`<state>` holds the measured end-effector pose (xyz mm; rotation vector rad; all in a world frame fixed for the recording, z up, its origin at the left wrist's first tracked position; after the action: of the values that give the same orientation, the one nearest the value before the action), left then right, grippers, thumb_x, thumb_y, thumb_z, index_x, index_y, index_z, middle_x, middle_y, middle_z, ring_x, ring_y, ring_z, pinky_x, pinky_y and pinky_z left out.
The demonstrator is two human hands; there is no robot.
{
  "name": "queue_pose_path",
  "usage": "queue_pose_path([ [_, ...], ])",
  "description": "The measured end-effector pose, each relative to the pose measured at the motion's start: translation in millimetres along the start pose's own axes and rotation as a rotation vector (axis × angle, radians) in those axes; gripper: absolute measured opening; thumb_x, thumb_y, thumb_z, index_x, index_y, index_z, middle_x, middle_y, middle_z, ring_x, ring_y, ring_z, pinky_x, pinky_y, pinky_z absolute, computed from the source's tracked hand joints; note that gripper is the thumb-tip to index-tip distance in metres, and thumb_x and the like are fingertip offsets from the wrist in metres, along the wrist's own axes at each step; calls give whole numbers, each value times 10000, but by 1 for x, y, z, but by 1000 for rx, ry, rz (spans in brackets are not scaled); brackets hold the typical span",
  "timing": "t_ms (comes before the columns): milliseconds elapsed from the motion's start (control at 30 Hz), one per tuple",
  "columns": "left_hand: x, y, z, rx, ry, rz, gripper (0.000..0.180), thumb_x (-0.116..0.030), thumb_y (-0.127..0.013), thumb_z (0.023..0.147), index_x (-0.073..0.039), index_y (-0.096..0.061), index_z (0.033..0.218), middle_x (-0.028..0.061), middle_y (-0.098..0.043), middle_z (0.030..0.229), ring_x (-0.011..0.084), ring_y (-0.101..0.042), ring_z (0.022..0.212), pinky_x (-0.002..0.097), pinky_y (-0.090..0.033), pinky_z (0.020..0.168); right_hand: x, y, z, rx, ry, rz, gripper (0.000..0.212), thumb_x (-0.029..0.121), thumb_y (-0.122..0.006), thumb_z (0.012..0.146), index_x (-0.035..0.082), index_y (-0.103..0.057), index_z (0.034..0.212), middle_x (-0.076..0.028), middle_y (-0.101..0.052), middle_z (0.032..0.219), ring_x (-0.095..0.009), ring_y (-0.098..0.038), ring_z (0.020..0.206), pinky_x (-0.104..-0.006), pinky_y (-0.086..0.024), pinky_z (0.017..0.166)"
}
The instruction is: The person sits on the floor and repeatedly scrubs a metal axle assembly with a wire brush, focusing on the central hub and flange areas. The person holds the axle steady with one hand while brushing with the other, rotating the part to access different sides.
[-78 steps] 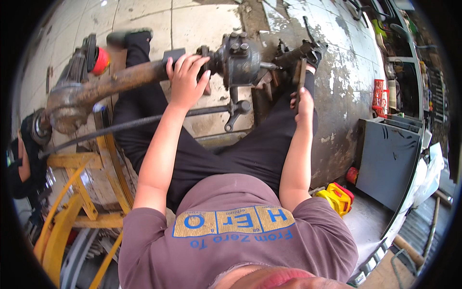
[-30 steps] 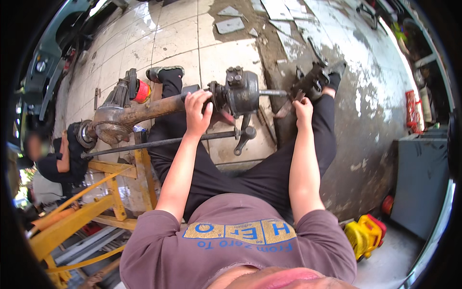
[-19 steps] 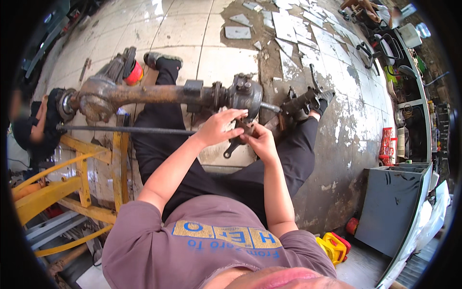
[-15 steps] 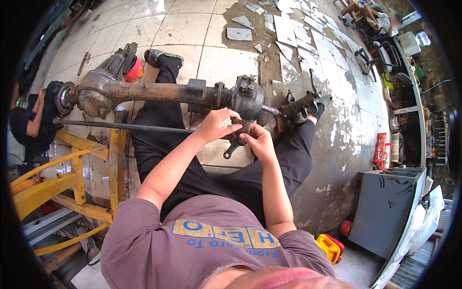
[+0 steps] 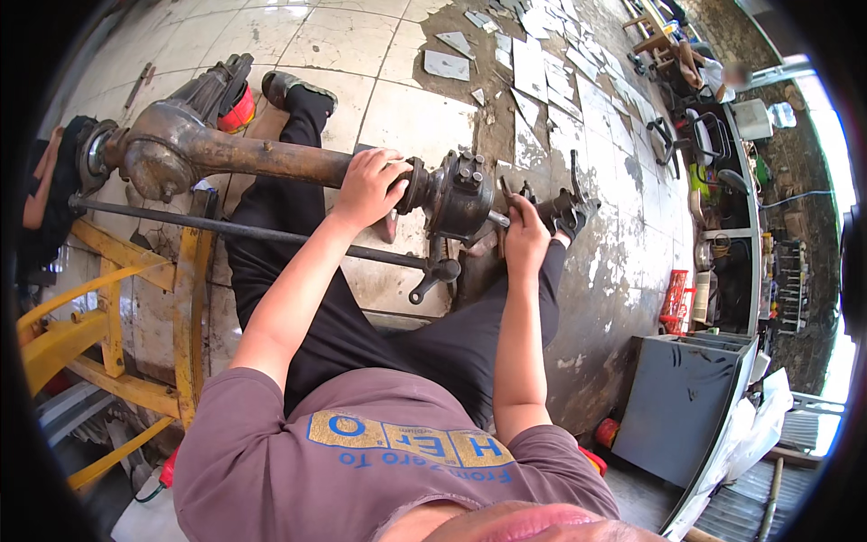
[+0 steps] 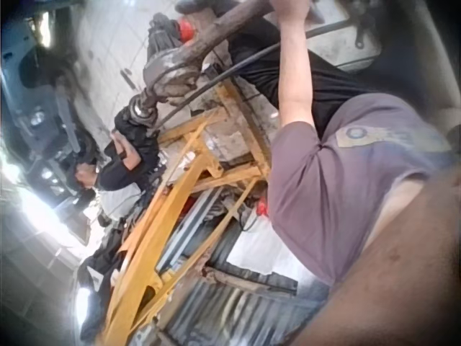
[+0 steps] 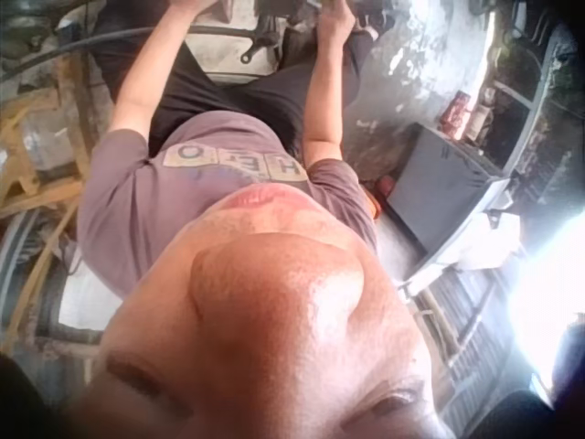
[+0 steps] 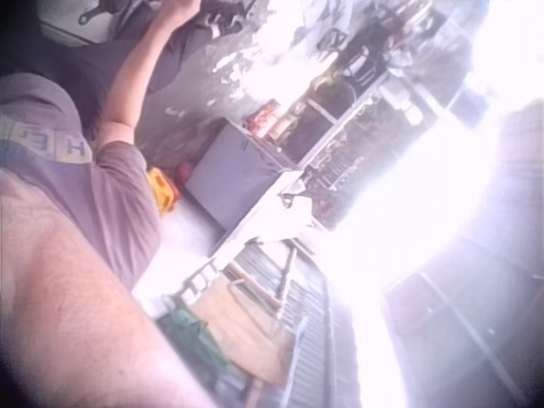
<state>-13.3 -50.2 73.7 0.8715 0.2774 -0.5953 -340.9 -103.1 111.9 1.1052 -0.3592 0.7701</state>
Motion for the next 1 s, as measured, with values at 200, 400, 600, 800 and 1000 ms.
queue_pose_path([
  [200,-1,-11,-2,43,26,14,239,-244,-770,997,-161,-767,1221,74,-736,1319,298,-654,1346,520,-421,1214,-31,-66,35,304,-201,10,418,150,-628,1061,-2,-764,1426,-272,-808,1336,-383,-770,1318,-433,-575,1128],
  [400,7,-21,-1,45,51,22,203,-278,-726,1028,-165,-730,1197,30,-736,1267,256,-655,1339,490,-387,1206,0,-68,9,254,25,-166,498,162,-606,1054,-28,-688,1506,-261,-717,1531,-415,-664,1462,-476,-487,1265],
  [600,7,-9,-7,32,55,34,204,-284,-724,1029,-179,-698,1202,9,-731,1235,229,-664,1309,472,-368,1207,16,-70,16,394,-97,-94,542,258,-585,1063,-41,-701,1500,-281,-701,1545,-427,-641,1486,-475,-483,1262],
  [800,8,-23,2,118,79,-14,235,-255,-717,1028,-164,-721,1244,27,-734,1318,251,-641,1386,497,-365,1243,-40,-99,50,398,-318,211,551,273,-553,1076,-43,-701,1503,-281,-679,1583,-431,-613,1521,-450,-453,1290],
  [1000,11,-16,-7,88,58,-11,196,-243,-721,1028,-166,-757,1204,15,-729,1344,259,-626,1421,509,-375,1243,2,-74,3,287,-142,-18,575,238,-515,1061,-35,-679,1540,-254,-655,1625,-407,-571,1567,-470,-424,1323],
])
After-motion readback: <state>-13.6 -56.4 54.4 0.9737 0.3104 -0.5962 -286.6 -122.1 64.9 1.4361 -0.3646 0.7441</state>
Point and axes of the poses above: each hand's wrist, its own z-axis towards the middle knuckle, its own y-axis out of the back of the hand, x = y × z, the point moved 9 cm from there along z, towards the middle knuckle
